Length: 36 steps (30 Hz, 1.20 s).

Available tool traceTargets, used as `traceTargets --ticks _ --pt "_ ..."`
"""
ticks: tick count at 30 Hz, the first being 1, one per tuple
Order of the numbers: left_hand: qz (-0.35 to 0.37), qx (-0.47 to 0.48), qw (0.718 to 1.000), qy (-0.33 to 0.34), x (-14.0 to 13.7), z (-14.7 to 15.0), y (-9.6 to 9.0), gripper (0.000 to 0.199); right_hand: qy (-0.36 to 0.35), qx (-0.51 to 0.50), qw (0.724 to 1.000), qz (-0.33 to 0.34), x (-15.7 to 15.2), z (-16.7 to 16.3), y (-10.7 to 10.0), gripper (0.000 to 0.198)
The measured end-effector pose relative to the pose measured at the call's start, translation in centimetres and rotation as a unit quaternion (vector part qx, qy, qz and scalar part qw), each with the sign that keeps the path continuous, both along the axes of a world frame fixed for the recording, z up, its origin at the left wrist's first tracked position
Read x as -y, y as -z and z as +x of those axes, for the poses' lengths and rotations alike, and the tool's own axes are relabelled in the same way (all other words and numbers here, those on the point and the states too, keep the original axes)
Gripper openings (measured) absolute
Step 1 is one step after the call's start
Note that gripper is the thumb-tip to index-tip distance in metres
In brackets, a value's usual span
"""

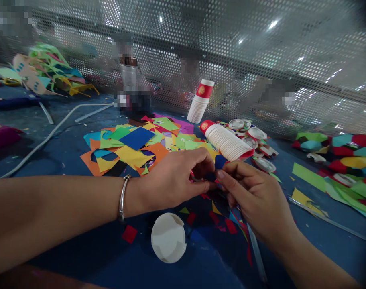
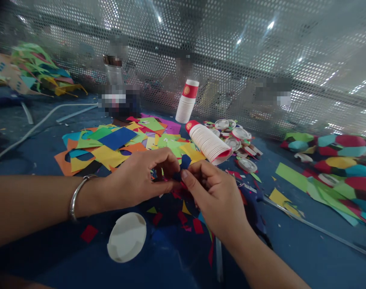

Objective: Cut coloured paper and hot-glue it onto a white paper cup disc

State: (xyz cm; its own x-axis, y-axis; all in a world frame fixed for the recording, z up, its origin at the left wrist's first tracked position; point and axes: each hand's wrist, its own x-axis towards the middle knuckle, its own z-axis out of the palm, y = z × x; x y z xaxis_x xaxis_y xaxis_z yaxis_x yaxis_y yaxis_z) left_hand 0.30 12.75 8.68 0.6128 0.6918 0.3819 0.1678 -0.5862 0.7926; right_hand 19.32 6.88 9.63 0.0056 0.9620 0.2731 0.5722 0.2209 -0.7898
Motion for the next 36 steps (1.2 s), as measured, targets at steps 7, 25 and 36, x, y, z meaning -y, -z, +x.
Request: traceTargets --ticks 7,25,36 --pt "-0.046 0.005 0.999 -0.001 -0.1 0.3 0.2 0.013 -0.007 0.038 0.999 0.027 -0.1 -0.3 0.2 0.028" --pt "-0.388 0.182 0.903 0.031 -0.4 1.4 0.3 0.016 0.021 0.013 0.999 0.02 -0.3 -0.1 0.0 0.018" --pt "-0.293 0.091 0.95 0.055 -0.5 1.3 0.7 0.016 0.01 0.028 0.999 0.024 -0.2 0.1 0.1 0.02"
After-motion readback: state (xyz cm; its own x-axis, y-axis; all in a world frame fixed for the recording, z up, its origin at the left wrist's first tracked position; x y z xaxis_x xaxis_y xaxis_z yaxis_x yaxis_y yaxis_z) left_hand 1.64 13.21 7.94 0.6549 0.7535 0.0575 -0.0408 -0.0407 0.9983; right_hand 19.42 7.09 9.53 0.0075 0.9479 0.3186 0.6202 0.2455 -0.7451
